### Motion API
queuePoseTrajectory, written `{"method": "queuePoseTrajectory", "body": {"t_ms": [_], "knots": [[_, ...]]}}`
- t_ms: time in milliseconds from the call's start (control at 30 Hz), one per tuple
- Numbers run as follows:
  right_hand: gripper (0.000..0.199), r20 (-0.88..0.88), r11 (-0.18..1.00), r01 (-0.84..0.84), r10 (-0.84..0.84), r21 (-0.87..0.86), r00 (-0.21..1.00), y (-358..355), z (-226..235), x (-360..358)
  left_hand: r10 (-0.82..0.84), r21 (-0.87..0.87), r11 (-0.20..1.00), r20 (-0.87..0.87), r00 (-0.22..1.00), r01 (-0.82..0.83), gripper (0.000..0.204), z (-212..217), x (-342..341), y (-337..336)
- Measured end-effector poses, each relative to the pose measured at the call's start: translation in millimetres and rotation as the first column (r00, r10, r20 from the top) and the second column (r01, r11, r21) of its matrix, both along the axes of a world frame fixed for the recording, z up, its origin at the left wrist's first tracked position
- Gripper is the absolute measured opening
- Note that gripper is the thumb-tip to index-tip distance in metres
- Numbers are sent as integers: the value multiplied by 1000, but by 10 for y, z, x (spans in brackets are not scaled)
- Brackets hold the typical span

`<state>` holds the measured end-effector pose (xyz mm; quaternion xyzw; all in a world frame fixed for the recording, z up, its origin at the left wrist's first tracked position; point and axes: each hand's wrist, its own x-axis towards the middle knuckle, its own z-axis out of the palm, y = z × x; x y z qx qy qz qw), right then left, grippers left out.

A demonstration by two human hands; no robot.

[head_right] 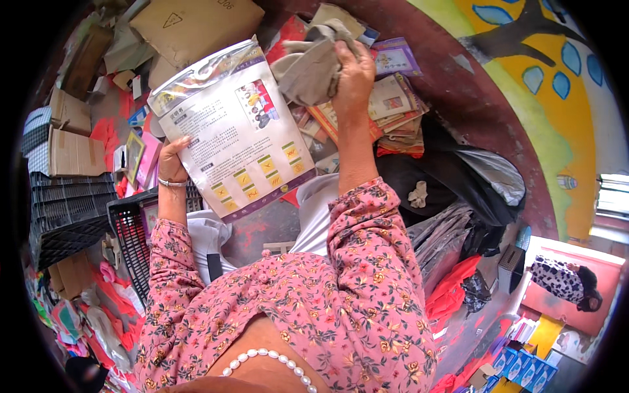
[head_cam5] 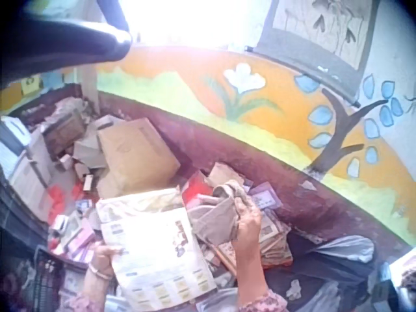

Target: The person sits on the floor and wipes the plastic packaging of several purple and red items with a cloth. They handle the items one at a time, wiping the front and back surfaces before placing them into a black plastic crate.

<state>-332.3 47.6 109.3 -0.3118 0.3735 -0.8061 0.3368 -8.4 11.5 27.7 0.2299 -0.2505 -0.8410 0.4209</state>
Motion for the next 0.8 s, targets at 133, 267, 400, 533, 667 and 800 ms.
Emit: {"method": "queuePoseTrajectory", "body": {"t_ms": [133, 267, 400, 533, 667, 800], "knots": [[25, -537, 964, 147, -6, 220, 843, -129, -143, 197, 74, -83, 995, 184, 980, -59, 29, -469, 13, -204], [51, 179, 814, -477, 442, 331, 879, -198, -399, 381, 104, -138, 988, 249, 963, -71, 37, -238, -210, -106], [49, 111, 756, -525, 528, 392, 842, -105, -735, 360, 50, -135, 991, 328, 943, -5, 33, -570, 30, -317], [46, 312, 752, -520, 421, 405, 852, -101, -982, 297, -21, -148, 985, 387, 922, 84, 26, -542, 145, -359], [60, 88, 757, -243, 239, 606, 967, -226, -1058, 486, -47, -123, 984, 510, 859, 127, 39, -256, 198, -406], [70, -119, 811, -3, 89, 584, 989, -376, -993, 648, -37, 35, 999, 616, 787, 20, 53, -132, 368, -409]]}}
